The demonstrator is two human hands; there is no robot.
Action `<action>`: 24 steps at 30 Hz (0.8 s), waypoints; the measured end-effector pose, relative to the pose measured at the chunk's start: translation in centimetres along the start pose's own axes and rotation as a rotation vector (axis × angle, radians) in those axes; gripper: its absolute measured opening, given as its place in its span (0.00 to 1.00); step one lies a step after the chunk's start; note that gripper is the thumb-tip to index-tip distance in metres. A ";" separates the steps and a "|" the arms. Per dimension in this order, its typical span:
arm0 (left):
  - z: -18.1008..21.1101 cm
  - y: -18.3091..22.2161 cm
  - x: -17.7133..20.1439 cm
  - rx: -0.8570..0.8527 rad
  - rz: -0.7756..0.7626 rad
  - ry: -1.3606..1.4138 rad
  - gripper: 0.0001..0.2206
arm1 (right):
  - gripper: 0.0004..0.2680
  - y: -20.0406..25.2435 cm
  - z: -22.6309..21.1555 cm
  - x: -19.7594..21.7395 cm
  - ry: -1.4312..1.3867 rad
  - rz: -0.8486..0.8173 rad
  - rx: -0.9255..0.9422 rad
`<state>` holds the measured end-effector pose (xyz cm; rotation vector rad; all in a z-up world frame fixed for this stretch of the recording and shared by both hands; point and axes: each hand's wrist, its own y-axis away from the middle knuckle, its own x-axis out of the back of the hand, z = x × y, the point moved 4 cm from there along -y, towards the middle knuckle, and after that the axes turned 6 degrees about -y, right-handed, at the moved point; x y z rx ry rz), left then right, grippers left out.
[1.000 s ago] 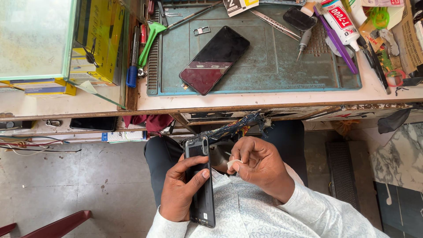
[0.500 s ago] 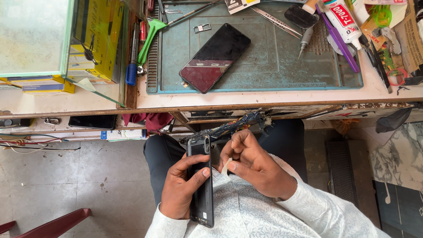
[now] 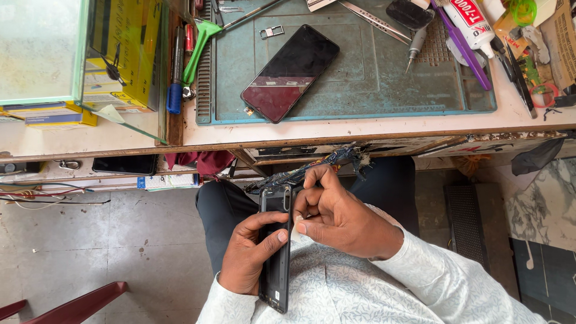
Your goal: The person disassembles a smartphone, removes the back cover and battery, and applies adhesive tape to the back of the device. They handle the phone, a battery, and a roll of tape while working at a cluttered repair bench.
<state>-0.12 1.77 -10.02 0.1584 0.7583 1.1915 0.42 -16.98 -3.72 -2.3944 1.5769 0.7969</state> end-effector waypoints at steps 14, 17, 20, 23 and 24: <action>0.1 0.0 0.0 -0.017 -0.051 -0.039 0.13 | 0.21 -0.3 -0.4 0.5 0.049 -0.005 -0.077; 0.1 0.0 0.0 -0.005 -0.038 -0.049 0.13 | 0.21 -0.3 -0.3 0.4 0.046 -0.005 -0.078; 0.2 0.0 -0.1 -0.007 -0.028 -0.052 0.13 | 0.21 -0.3 -0.2 0.4 0.033 -0.001 -0.075; 0.4 -0.1 -0.3 -0.026 -0.045 -0.069 0.13 | 0.21 -0.3 -0.2 0.4 0.018 0.008 -0.071; 0.4 -0.1 -0.3 -0.031 -0.044 -0.083 0.13 | 0.21 -0.3 -0.1 0.4 0.016 0.013 -0.074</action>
